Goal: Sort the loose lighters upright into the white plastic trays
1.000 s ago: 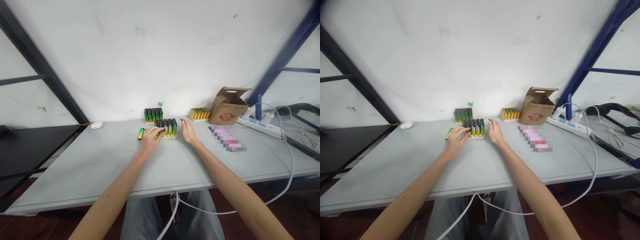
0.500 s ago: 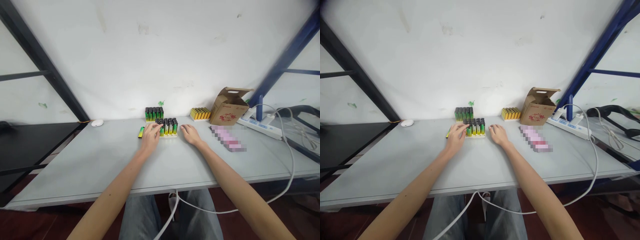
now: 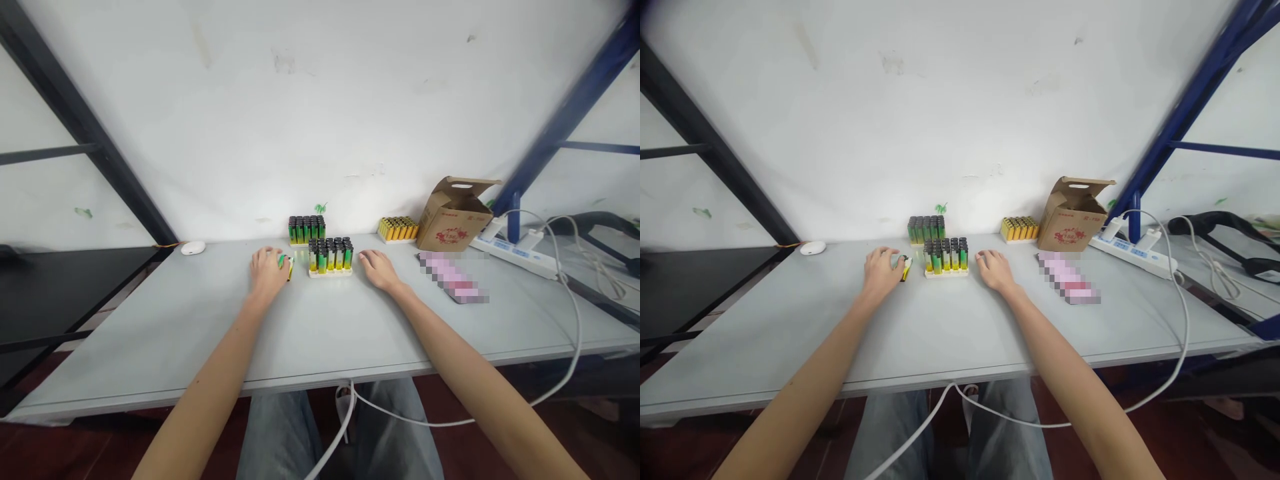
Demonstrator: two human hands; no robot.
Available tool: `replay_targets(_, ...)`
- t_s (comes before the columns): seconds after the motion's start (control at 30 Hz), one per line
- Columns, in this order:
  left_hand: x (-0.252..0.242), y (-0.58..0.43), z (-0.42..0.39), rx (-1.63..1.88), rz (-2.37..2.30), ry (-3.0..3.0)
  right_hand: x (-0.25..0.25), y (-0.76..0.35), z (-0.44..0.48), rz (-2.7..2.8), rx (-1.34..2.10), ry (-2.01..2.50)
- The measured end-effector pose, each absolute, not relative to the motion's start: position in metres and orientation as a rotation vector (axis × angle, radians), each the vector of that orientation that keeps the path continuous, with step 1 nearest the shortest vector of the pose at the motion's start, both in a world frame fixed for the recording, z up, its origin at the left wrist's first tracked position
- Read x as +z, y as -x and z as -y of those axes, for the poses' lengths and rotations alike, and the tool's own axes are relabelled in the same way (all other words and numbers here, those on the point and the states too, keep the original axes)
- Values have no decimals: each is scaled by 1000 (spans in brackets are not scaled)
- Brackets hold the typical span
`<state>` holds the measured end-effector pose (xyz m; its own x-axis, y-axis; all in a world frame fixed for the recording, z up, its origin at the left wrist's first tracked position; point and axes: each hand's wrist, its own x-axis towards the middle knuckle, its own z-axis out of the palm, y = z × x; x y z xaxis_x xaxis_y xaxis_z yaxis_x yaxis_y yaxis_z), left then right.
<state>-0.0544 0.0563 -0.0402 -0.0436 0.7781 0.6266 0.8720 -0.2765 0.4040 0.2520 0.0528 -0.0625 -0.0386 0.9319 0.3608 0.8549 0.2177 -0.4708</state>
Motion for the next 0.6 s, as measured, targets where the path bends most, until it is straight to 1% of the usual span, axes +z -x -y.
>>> replay_targets(0.2,-55,57,-60,-1051,1854,2177,-61,-251,-51,1901,168,1676)
replay_targets(0.33,-48,46,-49,-827,1945,2185,-59,-251,-50,1916,176,1710)
replay_targets(0.4,-42,43,-45,-782,1985,2185,-58,-251,-49,1924,175,1728)
replay_targets(0.5,-34,42,-44,-897,2044,2165,-57,-250,-48,1927,172,1749)
replay_targets(0.6,-28,41,-47,-1234,2069,2144,-55,-250,-47,1925,175,1757)
